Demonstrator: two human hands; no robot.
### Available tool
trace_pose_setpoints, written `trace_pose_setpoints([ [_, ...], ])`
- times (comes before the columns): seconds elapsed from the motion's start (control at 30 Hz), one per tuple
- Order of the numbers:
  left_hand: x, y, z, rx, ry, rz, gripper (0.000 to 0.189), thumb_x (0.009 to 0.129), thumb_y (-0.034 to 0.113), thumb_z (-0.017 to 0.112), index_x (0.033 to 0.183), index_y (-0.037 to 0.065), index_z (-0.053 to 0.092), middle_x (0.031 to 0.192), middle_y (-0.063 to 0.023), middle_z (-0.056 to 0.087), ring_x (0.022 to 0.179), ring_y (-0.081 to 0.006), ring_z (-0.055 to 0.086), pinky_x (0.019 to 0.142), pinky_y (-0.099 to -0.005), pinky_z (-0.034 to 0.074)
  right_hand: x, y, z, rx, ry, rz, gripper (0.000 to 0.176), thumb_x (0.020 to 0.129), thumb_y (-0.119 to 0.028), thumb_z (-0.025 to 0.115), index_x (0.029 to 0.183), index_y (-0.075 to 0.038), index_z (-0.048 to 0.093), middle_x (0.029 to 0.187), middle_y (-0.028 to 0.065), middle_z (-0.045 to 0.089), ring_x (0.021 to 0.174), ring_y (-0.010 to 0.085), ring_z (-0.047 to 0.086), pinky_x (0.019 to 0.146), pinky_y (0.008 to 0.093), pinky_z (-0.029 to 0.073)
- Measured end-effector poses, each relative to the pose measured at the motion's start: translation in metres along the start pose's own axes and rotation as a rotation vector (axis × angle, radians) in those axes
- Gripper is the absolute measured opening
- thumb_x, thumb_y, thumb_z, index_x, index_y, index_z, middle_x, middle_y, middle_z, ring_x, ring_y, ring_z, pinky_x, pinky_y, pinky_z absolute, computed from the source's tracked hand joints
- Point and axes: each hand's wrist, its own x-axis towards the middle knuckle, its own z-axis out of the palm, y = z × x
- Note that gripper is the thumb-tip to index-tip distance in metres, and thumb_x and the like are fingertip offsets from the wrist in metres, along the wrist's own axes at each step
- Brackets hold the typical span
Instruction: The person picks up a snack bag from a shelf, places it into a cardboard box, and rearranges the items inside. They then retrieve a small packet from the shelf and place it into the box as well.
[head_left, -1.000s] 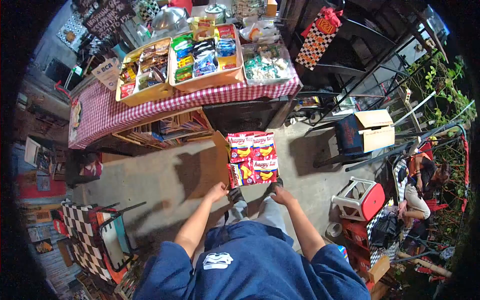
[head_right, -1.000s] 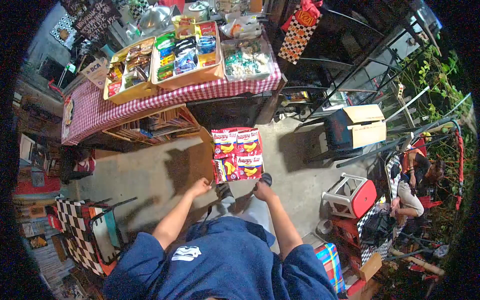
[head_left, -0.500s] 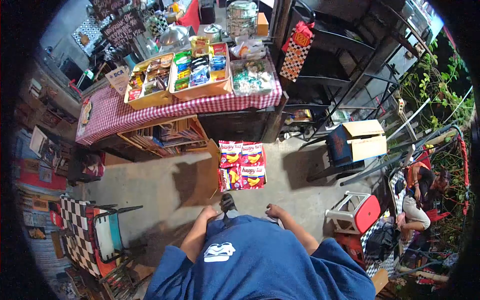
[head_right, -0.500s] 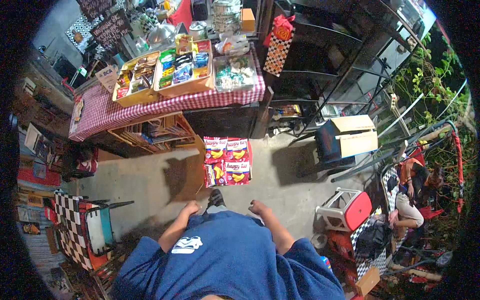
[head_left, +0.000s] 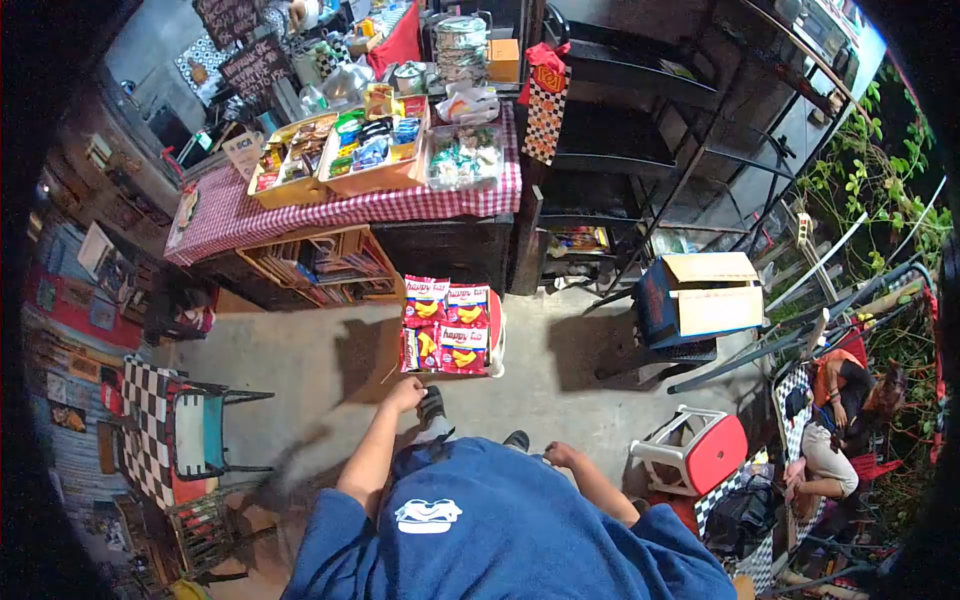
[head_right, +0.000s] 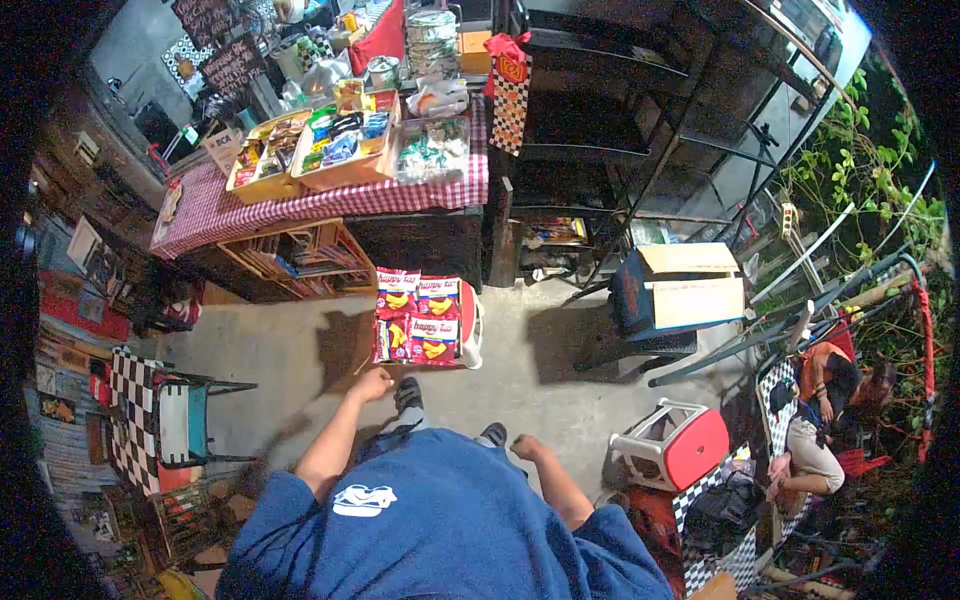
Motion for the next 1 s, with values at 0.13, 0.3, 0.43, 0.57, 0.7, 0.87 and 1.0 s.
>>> trace_pose_setpoints([
  [0.13, -0.012, -0.019, 0.031, 0.073, -0.014, 0.009, 0.034, 0.079, 0.028, 0.064, 0.100, 0.002, 0.060, 0.096, -0.0191, 0.064, 0.088, -0.0298, 0.062, 0.077, -0.0393, 0.047, 0.004, 0.037, -0.012, 0.043, -0.208, 0.123, 0.035, 0.076, -0.028, 0.059, 0.095, 0.000, 0.065, 0.081, 0.0140, 0.065, 0.069, 0.0228, 0.062, 0.061, 0.0361, 0.050],
  [0.3, -0.042, -0.045, 0.071, 0.041, -0.114, -0.121, 0.037, 0.076, 0.033, 0.063, 0.087, -0.002, 0.065, 0.083, -0.0201, 0.065, 0.077, -0.0297, 0.062, 0.071, -0.0401, 0.047, 0.005, 0.047, -0.055, -0.064, 0.002, -0.031, 0.035, 0.075, -0.027, 0.056, 0.094, 0.002, 0.063, 0.075, 0.0150, 0.065, 0.064, 0.0234, 0.061, 0.063, 0.0377, 0.049],
  [0.43, -0.039, -0.086, 0.110, 0.133, -0.249, -0.136, 0.035, 0.075, 0.031, 0.062, 0.080, -0.004, 0.065, 0.078, -0.0205, 0.065, 0.072, -0.0279, 0.062, 0.068, -0.0398, 0.046, -0.023, 0.026, -0.098, 0.033, 0.143, -0.065, 0.040, 0.077, -0.026, 0.055, 0.105, 0.002, 0.060, 0.083, 0.0183, 0.066, 0.072, 0.0247, 0.065, 0.069, 0.0375, 0.050],
  [0.57, -0.036, -0.074, 0.117, 0.067, -0.255, -0.184, 0.035, 0.075, 0.029, 0.061, 0.083, -0.005, 0.065, 0.082, -0.0222, 0.065, 0.074, -0.0286, 0.062, 0.069, -0.0394, 0.047, -0.014, 0.028, -0.109, 0.124, 0.167, -0.023, 0.043, 0.078, -0.024, 0.055, 0.112, 0.002, 0.056, 0.091, 0.0200, 0.065, 0.076, 0.0245, 0.066, 0.072, 0.0360, 0.051],
  [0.7, 0.011, -0.086, 0.144, 0.092, -0.267, -0.024, 0.035, 0.075, 0.027, 0.060, 0.083, -0.006, 0.065, 0.082, -0.0228, 0.065, 0.074, -0.0307, 0.062, 0.070, -0.0399, 0.047, -0.012, 0.033, -0.113, 0.116, 0.173, -0.036, 0.043, 0.079, -0.026, 0.055, 0.111, 0.002, 0.056, 0.090, 0.0196, 0.065, 0.076, 0.0246, 0.066, 0.072, 0.0357, 0.051],
  [0.87, 0.044, -0.007, 0.134, 0.061, -0.302, -0.157, 0.031, 0.076, 0.024, 0.059, 0.077, -0.006, 0.065, 0.078, -0.0204, 0.064, 0.072, -0.0301, 0.062, 0.068, -0.0398, 0.047, -0.007, 0.029, -0.129, 0.161, 0.042, 0.057, 0.045, 0.076, -0.032, 0.056, 0.111, -0.003, 0.059, 0.113, 0.0231, 0.058, 0.109, 0.0342, 0.053, 0.093, 0.0392, 0.042],
  [1.0, 0.102, 0.025, 0.147, -0.034, -0.349, -0.182, 0.027, 0.076, 0.022, 0.059, 0.073, -0.005, 0.063, 0.068, -0.0166, 0.062, 0.063, -0.0263, 0.059, 0.061, -0.0396, 0.046, 0.000, 0.030, -0.156, 0.233, 0.043, 0.063, 0.046, 0.077, -0.030, 0.056, 0.113, -0.001, 0.057, 0.097, 0.0188, 0.063, 0.089, 0.0268, 0.061, 0.078, 0.0360, 0.047],
])
